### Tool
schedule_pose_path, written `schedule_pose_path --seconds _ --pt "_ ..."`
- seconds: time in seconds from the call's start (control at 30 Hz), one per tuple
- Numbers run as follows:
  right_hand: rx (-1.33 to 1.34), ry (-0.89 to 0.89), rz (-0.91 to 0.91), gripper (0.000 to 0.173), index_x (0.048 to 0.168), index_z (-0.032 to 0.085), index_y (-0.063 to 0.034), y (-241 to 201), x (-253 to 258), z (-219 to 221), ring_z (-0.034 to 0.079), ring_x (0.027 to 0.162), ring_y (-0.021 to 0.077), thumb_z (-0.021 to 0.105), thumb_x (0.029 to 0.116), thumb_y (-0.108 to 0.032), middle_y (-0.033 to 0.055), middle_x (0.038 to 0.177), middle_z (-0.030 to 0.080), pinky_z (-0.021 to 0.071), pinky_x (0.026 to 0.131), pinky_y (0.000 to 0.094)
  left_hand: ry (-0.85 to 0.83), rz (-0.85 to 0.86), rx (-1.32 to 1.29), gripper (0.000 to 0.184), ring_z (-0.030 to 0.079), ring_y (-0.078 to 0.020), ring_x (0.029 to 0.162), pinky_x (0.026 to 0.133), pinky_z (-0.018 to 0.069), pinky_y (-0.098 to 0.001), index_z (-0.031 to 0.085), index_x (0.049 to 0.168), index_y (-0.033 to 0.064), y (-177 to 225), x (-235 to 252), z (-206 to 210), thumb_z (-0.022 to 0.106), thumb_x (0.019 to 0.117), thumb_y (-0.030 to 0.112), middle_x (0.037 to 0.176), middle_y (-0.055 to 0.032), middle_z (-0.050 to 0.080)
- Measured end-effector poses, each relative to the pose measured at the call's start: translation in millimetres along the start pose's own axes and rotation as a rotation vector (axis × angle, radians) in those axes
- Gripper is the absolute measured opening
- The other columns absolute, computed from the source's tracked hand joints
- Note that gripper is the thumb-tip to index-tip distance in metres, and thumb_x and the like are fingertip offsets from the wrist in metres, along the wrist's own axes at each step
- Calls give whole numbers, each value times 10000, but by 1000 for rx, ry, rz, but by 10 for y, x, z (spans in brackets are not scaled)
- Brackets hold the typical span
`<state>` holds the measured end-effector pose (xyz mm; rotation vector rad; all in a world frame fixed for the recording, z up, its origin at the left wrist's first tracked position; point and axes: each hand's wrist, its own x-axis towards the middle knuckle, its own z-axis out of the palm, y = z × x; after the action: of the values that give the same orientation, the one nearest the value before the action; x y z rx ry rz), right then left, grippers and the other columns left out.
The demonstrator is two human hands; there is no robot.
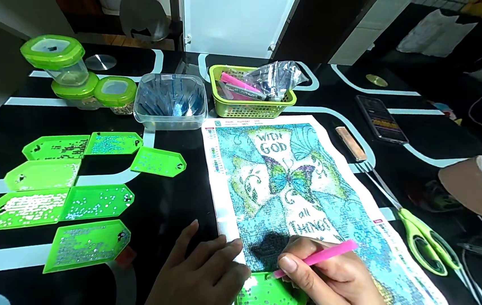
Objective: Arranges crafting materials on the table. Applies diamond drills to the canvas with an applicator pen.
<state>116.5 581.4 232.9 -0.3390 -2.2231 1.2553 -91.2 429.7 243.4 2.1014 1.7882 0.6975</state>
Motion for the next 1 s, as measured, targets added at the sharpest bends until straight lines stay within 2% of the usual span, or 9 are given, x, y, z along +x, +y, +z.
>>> schedule_pose_path --seconds 0.57,0.67,0.8,1.0 --pt "-15 -8 -29 244 942 623 -18 3 4 1 611 681 26 553 1080 -207 63 771 630 509 625 151 7 0 7 361 612 -273 1292 1165 244 -631 738 1168 159 6 1 2 687 921 419 1353 -54 686" --pt "66 24 32 237 956 635 -34 -17 27 -20 608 666 -4 545 1084 -213 27 759 642 507 601 144 10 1 3 355 619 -277 1284 1164 243 -630 739 1160 158 5 6 2 684 924 416 1346 -57 690" --pt "223 139 219 232 934 682 -132 -14 163 -5 647 671 -29 547 1080 -252 -80 790 695 547 589 140 10 5 17 358 622 -280 1279 1159 251 -630 742 1154 161 0 3 9 687 918 424 1345 -61 690" --pt "129 94 136 273 884 668 -83 120 353 75 637 679 7 546 1081 -229 -37 753 656 541 607 161 -1 3 15 368 617 -273 1285 1166 245 -624 735 1159 154 3 3 -2 690 916 427 1351 -61 686"
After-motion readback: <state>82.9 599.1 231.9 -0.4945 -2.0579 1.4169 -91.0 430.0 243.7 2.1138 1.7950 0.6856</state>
